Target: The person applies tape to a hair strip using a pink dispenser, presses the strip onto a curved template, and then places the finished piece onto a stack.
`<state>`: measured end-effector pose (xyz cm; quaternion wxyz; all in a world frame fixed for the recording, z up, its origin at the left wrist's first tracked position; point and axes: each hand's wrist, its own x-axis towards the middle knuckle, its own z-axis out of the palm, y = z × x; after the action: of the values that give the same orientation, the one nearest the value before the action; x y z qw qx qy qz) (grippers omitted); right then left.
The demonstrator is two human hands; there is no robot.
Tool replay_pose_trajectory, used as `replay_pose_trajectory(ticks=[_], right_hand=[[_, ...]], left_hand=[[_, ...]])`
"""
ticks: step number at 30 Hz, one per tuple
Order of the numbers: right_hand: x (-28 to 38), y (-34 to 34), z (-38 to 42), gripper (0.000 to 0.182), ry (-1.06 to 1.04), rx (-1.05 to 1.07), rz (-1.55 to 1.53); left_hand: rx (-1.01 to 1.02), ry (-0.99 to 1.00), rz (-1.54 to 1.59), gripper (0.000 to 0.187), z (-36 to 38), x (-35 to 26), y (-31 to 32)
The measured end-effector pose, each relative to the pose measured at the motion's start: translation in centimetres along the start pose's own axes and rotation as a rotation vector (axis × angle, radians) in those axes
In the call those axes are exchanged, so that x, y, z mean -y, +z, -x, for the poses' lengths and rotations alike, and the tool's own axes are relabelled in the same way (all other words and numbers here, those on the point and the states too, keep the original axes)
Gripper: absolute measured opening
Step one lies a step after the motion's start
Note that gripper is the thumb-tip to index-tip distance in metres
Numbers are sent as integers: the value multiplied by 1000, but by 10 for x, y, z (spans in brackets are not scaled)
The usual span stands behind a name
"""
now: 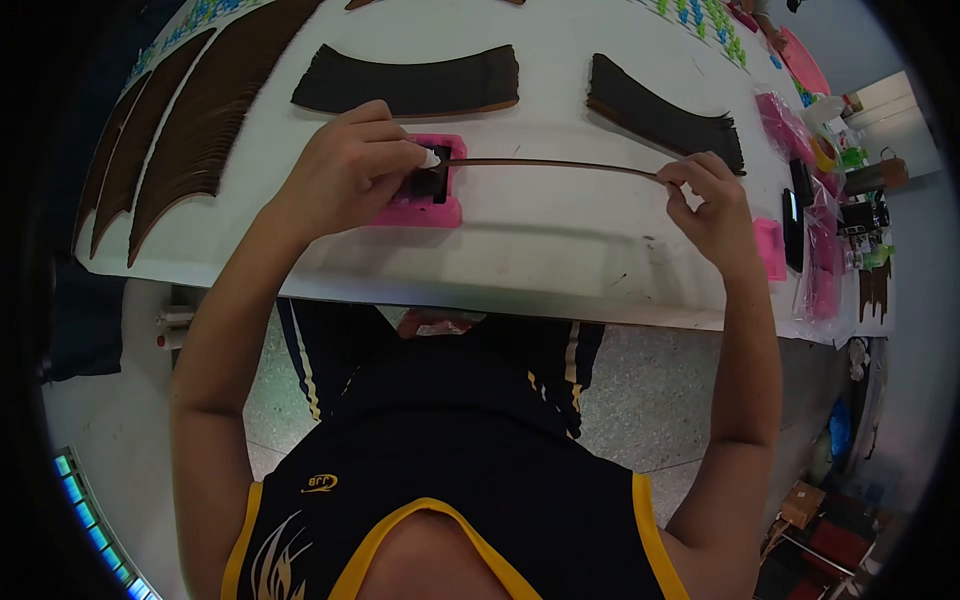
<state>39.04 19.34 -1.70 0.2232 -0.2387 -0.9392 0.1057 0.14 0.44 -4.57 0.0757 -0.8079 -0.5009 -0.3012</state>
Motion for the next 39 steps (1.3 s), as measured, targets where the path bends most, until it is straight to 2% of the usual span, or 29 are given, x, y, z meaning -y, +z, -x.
replay_pose_trajectory(ticks=[4,6,8,11,14,16,17,19,20,21,22,23,25,26,28,29,31,32,34,35,36,38,39], right_hand=[[3,-32,-17,23,-29,-139,44],[11,-57,-33,24,-36,-117,124],[18,-71,-52,21,-207,-242,228],[23,-93,-79,26,-298,-295,380],[52,-97,-97,22,-289,-287,269],[42,-102,-100,22,-254,-253,226],[31,-106,-102,22,-215,-218,183],[5,-113,-108,23,-148,-151,94],[-6,-114,-112,23,-117,-119,47],[-19,-115,-112,23,-141,-130,41],[-32,-115,-107,19,-14,19,-123],[-37,-108,-104,15,111,171,-283],[-29,-86,-93,11,216,229,-537],[-33,-77,-89,11,198,223,-541],[-44,-63,-79,7,174,351,-666],[-43,-55,-73,7,164,343,-667],[-34,-40,-60,6,295,313,-1004],[-27,-32,-56,6,290,302,-1002],[-12,-17,-52,12,349,253,-1498],[-8,-9,-50,18,322,234,-1649],[0,-3,-50,18,316,215,-1643],[19,7,-49,23,284,79,-1912],[22,13,-50,29,201,84,-1969]], left_hand=[[-40,-23,79,17,-8,-4,11],[-36,-83,126,17,-13,-9,12],[-32,-140,174,17,-18,-13,15],[-70,-183,224,23,-25,-17,20],[-5,-198,263,27,-31,-21,20],[-4,-328,484,20,-35,-24,14],[-14,-331,473,20,-37,-21,7],[195,-564,1166,14,-38,-13,-10],[179,-566,1147,14,-37,-10,-16],[130,-570,1287,12,-35,-9,-20],[79,-567,1426,11,-32,-5,-25],[65,-566,1402,11,-28,1,-28],[118,-620,1661,17,-21,13,-31],[109,-618,1643,17,-18,16,-35],[1,-695,1798,14,-12,14,-42],[0,-690,1786,14,-9,16,-43],[-48,-726,1870,15,-1,22,-45],[-41,-717,1864,15,3,25,-44],[-96,-707,1912,15,12,33,-42],[-83,-696,1909,15,16,35,-43],[-110,-696,1891,15,19,37,-45],[-105,-672,1880,15,24,41,-46],[-143,-658,1912,16,27,44,-46]])
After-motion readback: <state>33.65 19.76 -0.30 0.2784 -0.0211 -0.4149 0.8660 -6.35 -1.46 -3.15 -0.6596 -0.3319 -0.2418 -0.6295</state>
